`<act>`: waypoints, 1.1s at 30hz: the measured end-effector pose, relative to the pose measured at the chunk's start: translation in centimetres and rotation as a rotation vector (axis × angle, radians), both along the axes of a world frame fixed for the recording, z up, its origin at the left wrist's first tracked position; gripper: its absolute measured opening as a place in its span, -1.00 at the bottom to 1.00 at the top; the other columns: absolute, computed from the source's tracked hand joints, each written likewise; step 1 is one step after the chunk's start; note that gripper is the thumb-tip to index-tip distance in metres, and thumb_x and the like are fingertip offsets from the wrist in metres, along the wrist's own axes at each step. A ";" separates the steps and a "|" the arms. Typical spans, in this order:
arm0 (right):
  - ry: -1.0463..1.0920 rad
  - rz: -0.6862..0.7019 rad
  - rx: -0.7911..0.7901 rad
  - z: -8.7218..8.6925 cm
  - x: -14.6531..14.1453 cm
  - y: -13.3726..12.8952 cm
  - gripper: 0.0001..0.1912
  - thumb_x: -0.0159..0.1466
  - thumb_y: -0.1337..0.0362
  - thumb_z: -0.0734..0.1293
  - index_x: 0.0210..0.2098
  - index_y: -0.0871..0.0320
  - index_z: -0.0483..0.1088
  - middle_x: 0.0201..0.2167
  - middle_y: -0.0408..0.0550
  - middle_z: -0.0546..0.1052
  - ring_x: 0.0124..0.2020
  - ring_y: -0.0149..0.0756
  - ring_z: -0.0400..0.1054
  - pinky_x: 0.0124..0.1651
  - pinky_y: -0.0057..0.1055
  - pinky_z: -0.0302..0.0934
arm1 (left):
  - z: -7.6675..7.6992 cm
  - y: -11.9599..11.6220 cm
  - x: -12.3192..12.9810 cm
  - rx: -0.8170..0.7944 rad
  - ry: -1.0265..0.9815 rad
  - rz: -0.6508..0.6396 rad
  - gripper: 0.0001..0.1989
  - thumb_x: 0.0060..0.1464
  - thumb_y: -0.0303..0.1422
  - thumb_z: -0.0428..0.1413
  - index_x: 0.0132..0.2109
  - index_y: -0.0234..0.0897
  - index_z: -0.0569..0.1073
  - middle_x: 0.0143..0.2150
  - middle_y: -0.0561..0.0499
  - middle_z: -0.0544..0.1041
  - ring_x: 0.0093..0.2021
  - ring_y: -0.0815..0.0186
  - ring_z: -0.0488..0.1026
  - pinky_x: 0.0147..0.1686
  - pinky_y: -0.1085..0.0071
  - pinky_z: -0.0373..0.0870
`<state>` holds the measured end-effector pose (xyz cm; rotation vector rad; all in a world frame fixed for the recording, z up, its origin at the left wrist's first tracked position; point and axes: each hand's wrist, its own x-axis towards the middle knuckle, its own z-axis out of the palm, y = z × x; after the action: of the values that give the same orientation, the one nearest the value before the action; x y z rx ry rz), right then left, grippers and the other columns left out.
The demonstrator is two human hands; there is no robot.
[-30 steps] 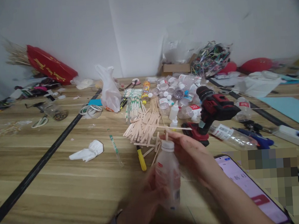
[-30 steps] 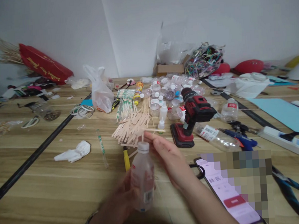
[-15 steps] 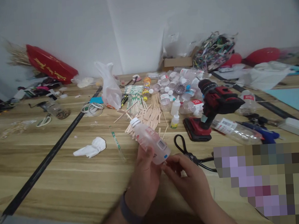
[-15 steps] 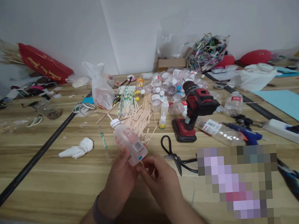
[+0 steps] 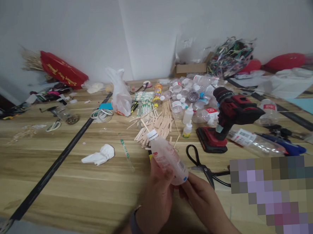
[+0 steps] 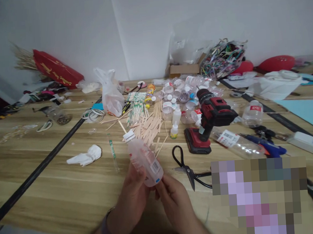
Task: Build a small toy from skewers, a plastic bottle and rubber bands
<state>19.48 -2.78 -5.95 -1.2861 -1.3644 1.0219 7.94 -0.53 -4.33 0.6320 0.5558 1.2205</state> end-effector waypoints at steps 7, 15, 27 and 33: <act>0.187 -0.055 -0.102 -1.1 -0.1 0.2 -0.58 0.12 -0.12 0.44 -0.46 0.11 0.37 -0.54 -0.14 0.42 -0.49 -0.28 0.29 -0.43 -0.43 0.23 | 0.3 -0.2 0.1 0.018 0.007 0.050 -0.53 -0.03 -0.17 0.34 0.00 -0.13 0.40 -0.09 -0.03 0.50 -0.09 0.22 0.45 -0.08 0.33 0.35; 0.261 -0.020 -0.189 -0.9 0.1 -0.5 -0.53 0.15 -0.17 0.39 -0.43 0.15 0.43 -0.61 -0.20 0.35 -0.57 -0.35 0.20 -0.49 -0.47 0.13 | 0.3 -0.4 -0.1 0.066 0.044 0.034 -0.52 0.01 -0.13 0.30 0.01 -0.14 0.33 -0.15 -0.01 0.47 -0.16 0.24 0.43 -0.21 0.36 0.33; 0.322 -0.035 -0.234 -1.1 -0.1 -0.3 -0.55 0.06 -0.13 0.47 -0.47 0.14 0.41 -0.61 -0.22 0.32 -0.56 -0.37 0.16 -0.48 -0.48 0.10 | 0.1 -0.4 0.1 0.060 0.041 0.026 -0.52 -0.01 -0.15 0.32 0.01 -0.13 0.36 -0.12 0.01 0.47 -0.16 0.26 0.41 -0.13 0.34 0.38; 0.346 -0.029 -0.248 -1.3 0.1 -0.3 -0.61 0.09 -0.07 0.47 -0.43 0.14 0.43 -0.59 -0.22 0.34 -0.56 -0.37 0.17 -0.48 -0.48 0.12 | 0.2 -0.3 0.2 0.039 0.030 0.039 -0.55 -0.05 -0.16 0.35 -0.07 -0.14 0.37 -0.16 0.01 0.47 -0.20 0.27 0.42 -0.18 0.36 0.37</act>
<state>19.56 -3.11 -7.29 -1.2315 -0.9761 1.3545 8.09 -0.88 -4.13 0.6753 0.5728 1.2629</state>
